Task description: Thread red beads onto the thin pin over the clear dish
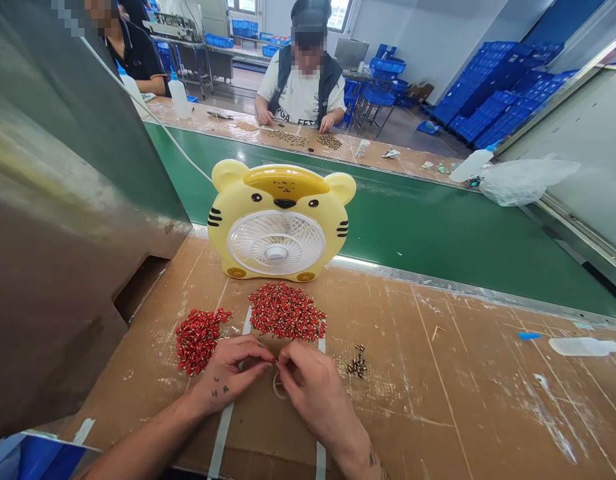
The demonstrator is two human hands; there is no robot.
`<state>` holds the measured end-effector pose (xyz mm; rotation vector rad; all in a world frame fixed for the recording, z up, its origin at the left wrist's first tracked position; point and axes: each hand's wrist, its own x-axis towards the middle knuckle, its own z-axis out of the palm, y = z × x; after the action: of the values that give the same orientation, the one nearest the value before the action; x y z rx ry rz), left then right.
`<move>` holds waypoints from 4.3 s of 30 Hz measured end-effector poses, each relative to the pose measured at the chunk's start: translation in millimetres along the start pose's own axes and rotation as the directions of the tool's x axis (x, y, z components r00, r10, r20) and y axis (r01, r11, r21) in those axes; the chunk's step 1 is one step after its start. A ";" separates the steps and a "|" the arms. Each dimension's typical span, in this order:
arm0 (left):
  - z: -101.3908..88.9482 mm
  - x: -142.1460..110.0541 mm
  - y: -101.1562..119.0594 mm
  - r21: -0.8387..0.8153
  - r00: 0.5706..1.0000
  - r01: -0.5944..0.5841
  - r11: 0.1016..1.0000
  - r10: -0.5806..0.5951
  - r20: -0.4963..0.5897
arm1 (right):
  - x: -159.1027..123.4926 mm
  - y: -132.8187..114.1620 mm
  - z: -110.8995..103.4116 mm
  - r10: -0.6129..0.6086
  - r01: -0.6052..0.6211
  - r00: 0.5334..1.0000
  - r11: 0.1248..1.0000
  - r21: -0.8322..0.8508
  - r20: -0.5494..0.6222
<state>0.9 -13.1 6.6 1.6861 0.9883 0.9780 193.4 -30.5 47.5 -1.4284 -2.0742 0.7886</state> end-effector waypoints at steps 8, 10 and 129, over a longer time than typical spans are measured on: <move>-2.1 -3.1 -6.7 0.109 0.993 -0.104 0.989 0.097 0.066 | 1.0 5.0 -0.3 0.027 -0.029 0.997 0.999 0.031 0.066; -2.3 -2.9 -6.0 0.124 0.995 -0.089 0.988 0.082 0.057 | 1.0 6.6 0.3 -0.009 0.008 0.998 1.000 0.016 0.055; -5.6 13.8 -12.2 -0.750 0.778 0.460 0.476 -0.622 0.083 | -19.0 49.4 0.1 -0.393 0.400 0.915 0.912 -0.089 0.089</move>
<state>-1.4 4.4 -1.1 0.5061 0.9744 0.9245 231.9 -34.5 11.4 -0.9835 -2.3828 0.5730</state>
